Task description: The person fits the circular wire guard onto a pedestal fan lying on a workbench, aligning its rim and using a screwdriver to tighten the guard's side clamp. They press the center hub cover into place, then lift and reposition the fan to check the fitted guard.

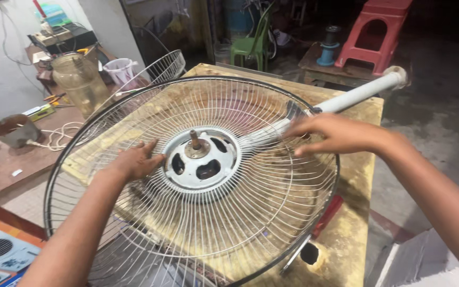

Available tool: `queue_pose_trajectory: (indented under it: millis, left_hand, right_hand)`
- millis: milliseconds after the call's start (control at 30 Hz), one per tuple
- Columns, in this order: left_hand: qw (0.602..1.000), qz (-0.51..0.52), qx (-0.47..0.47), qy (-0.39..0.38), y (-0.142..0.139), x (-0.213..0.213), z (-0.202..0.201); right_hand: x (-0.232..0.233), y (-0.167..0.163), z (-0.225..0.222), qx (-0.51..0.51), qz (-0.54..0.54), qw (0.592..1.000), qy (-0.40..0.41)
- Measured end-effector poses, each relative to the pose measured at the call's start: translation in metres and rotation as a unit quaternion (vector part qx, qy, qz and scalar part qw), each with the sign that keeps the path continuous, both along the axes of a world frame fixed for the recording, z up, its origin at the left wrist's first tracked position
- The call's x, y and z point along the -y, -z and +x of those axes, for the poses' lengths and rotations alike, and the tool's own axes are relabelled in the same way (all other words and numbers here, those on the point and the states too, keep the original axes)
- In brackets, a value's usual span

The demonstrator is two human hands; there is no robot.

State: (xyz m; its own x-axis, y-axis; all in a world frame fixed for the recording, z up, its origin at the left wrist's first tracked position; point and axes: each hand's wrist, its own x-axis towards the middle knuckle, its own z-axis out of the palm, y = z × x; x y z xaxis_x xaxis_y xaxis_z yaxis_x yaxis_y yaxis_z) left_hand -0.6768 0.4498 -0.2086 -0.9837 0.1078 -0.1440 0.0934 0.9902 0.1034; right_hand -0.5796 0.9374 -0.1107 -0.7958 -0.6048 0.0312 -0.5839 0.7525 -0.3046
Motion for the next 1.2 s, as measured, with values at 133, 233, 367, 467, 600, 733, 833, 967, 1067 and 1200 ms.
queue_pose_trajectory:
  millis: [133, 233, 367, 467, 600, 733, 833, 967, 1067, 1200]
  left_hand:
    - [1.0, -0.01, 0.001, -0.003, 0.0, 0.0, -0.002]
    - [1.0, -0.017, 0.009, -0.002, -0.003, -0.002, 0.002]
    - [1.0, -0.027, 0.003, -0.008, -0.009, -0.003, 0.008]
    - [1.0, -0.02, 0.013, -0.02, -0.012, -0.002, 0.009]
    - [0.999, -0.03, 0.022, -0.017, -0.011, -0.002, 0.005]
    - [0.999, -0.045, 0.021, -0.007, -0.007, -0.002, -0.001]
    - [0.999, -0.048, 0.022, -0.01, -0.006, -0.002, -0.002]
    - [0.998, -0.053, 0.032, -0.003, -0.016, -0.005, 0.0]
    - [0.995, -0.068, 0.072, -0.006, -0.034, -0.008, 0.001]
    - [0.991, -0.095, 0.095, 0.021, -0.064, 0.009, 0.008]
  right_hand:
    - [-0.065, 0.006, 0.03, -0.165, -0.123, 0.956, 0.21]
    - [-0.087, 0.038, 0.046, -0.115, -0.057, 0.949, 0.287]
    - [-0.077, 0.088, 0.076, 0.216, -0.157, 0.954, 0.137]
    - [-0.053, 0.112, 0.087, 0.175, -0.126, 0.973, 0.083]
    - [-0.046, 0.118, 0.083, 0.058, -0.126, 0.989, 0.053]
    - [-0.064, 0.118, 0.062, 0.036, -0.082, 0.99, 0.11]
    - [-0.078, 0.12, 0.043, -0.02, -0.035, 0.989, 0.144]
    - [-0.086, 0.104, 0.025, -0.049, -0.111, 0.952, 0.28]
    - [-0.086, 0.064, 0.018, -0.098, -0.21, 0.917, 0.324]
    - [-0.05, 0.021, 0.02, -0.115, -0.231, 0.923, 0.284]
